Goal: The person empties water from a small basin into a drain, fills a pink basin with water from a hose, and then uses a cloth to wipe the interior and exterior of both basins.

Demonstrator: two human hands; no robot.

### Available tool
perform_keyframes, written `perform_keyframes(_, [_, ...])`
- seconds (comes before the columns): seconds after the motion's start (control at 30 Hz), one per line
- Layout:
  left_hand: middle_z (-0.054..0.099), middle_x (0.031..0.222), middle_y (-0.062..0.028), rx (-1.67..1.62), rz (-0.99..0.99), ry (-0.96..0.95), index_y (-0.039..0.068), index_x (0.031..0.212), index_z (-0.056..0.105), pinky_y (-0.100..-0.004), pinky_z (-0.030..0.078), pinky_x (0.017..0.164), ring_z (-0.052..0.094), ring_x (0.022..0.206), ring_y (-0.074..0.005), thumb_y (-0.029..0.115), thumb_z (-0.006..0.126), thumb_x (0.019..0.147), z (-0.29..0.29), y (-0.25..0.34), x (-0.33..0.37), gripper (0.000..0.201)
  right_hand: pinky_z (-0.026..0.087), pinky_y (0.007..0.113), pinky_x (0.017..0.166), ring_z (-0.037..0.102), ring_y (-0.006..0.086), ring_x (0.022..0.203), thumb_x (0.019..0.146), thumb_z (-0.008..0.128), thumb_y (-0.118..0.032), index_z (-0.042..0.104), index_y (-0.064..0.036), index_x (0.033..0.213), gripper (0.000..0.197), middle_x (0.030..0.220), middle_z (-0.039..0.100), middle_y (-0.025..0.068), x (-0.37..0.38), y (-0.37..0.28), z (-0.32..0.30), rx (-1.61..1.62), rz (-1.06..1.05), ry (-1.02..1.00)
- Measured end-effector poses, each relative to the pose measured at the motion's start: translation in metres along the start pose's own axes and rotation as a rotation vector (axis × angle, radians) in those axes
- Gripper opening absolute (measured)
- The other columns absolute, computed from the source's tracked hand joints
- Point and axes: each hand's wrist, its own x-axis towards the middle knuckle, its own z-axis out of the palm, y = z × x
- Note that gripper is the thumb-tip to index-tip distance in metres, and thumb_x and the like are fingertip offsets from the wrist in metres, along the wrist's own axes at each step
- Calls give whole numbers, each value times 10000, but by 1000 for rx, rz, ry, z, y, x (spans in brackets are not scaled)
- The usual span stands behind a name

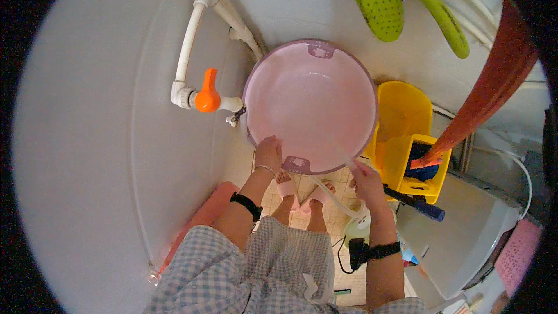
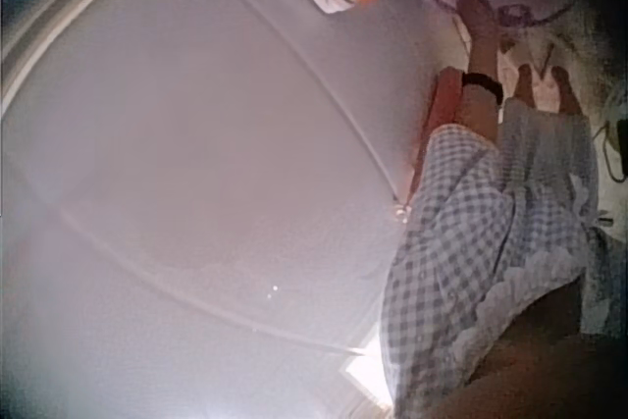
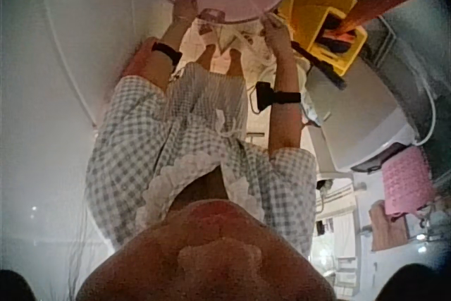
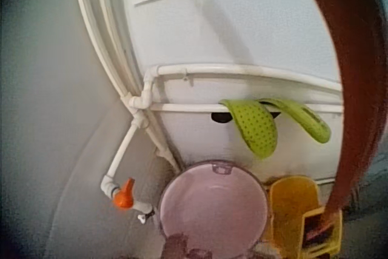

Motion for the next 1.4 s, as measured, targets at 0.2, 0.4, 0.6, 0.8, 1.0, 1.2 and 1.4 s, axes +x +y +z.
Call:
perform_keyframes(0.2, [583, 882, -136, -327, -168, 149, 40, 819, 624, -361, 438, 746, 552, 825, -279, 241, 469, 809, -48, 2, -5, 254, 391, 279, 461, 542, 155, 562, 824, 516, -243, 508, -89, 1140, 352, 801, 574, 26, 32, 8, -5, 141, 191, -9])
perform_keyframes(0.4, [559, 743, -107, -366, 195, 380, 22, 795, 614, -297, 440, 601, 541, 660, -208, 102, 584, 742, -169, 92, -29, 100, 385, 286, 470, 565, 156, 666, 829, 508, -221, 470, -95, 1164, 360, 859, 575, 34, 83, 56, -12, 349, 191, -32])
perform_keyframes(0.6, [576, 820, -130, 59, 386, 984, -16, 872, 574, -330, 442, 658, 547, 761, -272, 124, 623, 714, -251, 155, 1, 216, 347, 251, 459, 478, 117, 606, 815, 510, -179, 456, -131, 1194, 386, 792, 507, -21, 84, 43, -9, 363, 259, -73])
perform_keyframes(0.8, [595, 846, -70, 14, 31, 520, 82, 925, 592, -348, 430, 737, 549, 792, -290, 126, 560, 761, -277, 146, 28, 174, 360, 237, 410, 444, 98, 467, 812, 528, -187, 560, -104, 1085, 287, 616, 520, 0, 60, 20, 11, 343, 57, 50])
perform_keyframes(1.0, [606, 826, -44, 199, 555, 340, 125, 867, 629, -394, 364, 877, 565, 787, -232, 156, 584, 736, -277, 128, 20, 142, 358, 249, 391, 439, 105, 438, 768, 567, -195, 586, -94, 1060, 309, 579, 515, 19, 48, -25, 9, 106, -25, 179])
perform_keyframes(1.2, [601, 848, -77, 113, 621, 489, 104, 912, 617, -493, 236, 960, 530, 954, -261, 253, 648, 682, -274, 138, 0, 276, 373, 250, 403, 467, 114, 451, 767, 555, -230, 588, -67, 1042, 322, 602, 537, 41, 43, -45, 6, 65, -105, 127])
perform_keyframes(1.4, [542, 1014, -125, -356, 269, 211, 52, 1024, 545, -388, 381, 878, 474, 1021, -291, 216, 660, 673, -151, 115, -51, 404, 386, 249, 409, 471, 120, 461, 767, 554, -216, 584, -53, 1042, 321, 643, 555, 40, 37, -36, -1, 96, -69, 126])
